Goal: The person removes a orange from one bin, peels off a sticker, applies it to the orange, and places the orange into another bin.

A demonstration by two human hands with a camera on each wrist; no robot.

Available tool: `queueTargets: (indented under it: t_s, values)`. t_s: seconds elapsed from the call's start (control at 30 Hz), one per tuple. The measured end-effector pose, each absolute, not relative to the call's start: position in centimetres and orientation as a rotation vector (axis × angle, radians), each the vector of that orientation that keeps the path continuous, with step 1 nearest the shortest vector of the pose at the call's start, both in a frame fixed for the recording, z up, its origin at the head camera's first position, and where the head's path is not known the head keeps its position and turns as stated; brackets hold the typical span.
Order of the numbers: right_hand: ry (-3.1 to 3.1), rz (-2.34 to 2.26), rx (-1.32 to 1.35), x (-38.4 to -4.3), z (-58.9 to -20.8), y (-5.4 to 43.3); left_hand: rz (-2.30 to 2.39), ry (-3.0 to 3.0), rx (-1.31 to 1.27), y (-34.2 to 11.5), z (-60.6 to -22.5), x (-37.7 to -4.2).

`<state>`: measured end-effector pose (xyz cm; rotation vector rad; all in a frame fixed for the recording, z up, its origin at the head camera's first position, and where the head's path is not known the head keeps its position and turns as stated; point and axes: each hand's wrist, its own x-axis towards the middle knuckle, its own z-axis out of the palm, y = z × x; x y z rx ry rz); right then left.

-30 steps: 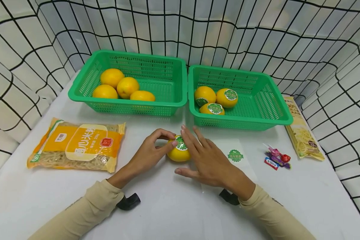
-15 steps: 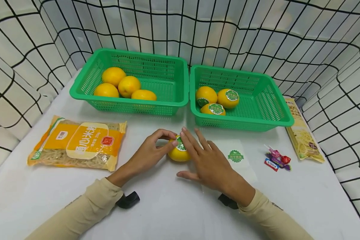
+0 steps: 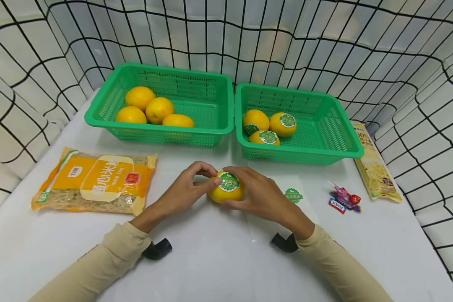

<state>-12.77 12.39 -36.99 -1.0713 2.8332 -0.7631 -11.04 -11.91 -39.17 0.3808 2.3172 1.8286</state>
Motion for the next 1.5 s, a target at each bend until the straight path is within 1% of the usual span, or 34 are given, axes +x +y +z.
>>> queueTargets:
  t_s: [0.13,0.27,0.37,0.47,0.57,0.67,0.8,0.83,0.9,0.97,1.07,1.27,1.5]
  values:
    - [2.841,-0.790,-1.052,-12.8,-37.1,12.2,1.755,2.306,0.394,-12.2,-38.5,-11.5]
    - [2.845,-0.806,-0.987,-12.8,-36.2,13.4,1.705,2.311,0.377,-11.6,-37.6,-12.3]
    - [2.835,-0.805,-0.944,-13.1,-34.7,15.2,1.701,2.318,0.338,-10.4,-37.2,-13.5]
    - [2.809,-0.790,-0.908,-13.7,-32.3,17.6,1.723,2.312,0.273,-8.8,-37.0,-14.7]
    - [2.763,-0.839,-0.874,-15.3,-29.6,20.0,1.786,2.284,0.207,-7.4,-36.9,-15.9]
    - [2.756,-0.864,-0.833,-18.0,-27.1,21.9,1.877,2.242,0.160,-6.5,-36.9,-16.8]
    - [2.800,-0.642,-0.706,-22.3,-24.9,23.3,1.953,2.200,0.139,-6.1,-36.9,-17.3]
    - [2.799,-0.539,-0.646,-23.2,-24.7,23.4,1.963,2.189,0.137,-6.2,-37.0,-17.3]
    - [2.756,-0.394,-0.610,-25.1,-25.2,23.5,1.974,2.171,0.131,-6.2,-37.1,-17.2]
    - [2.679,-0.313,-0.575,-26.8,-26.3,23.3,1.982,2.149,0.117,-6.3,-37.2,-17.1]
    - [2.547,-0.256,-0.507,-28.4,-27.6,22.8,2.000,2.126,0.107,-6.3,-37.3,-17.0]
    - [2.431,-0.227,-0.411,-29.7,-28.7,22.2,2.046,2.105,0.158,-6.0,-37.3,-17.6]
    - [2.481,-0.184,-0.421,-29.6,-28.8,22.5,2.052,2.096,0.168,-6.1,-37.2,-17.8]
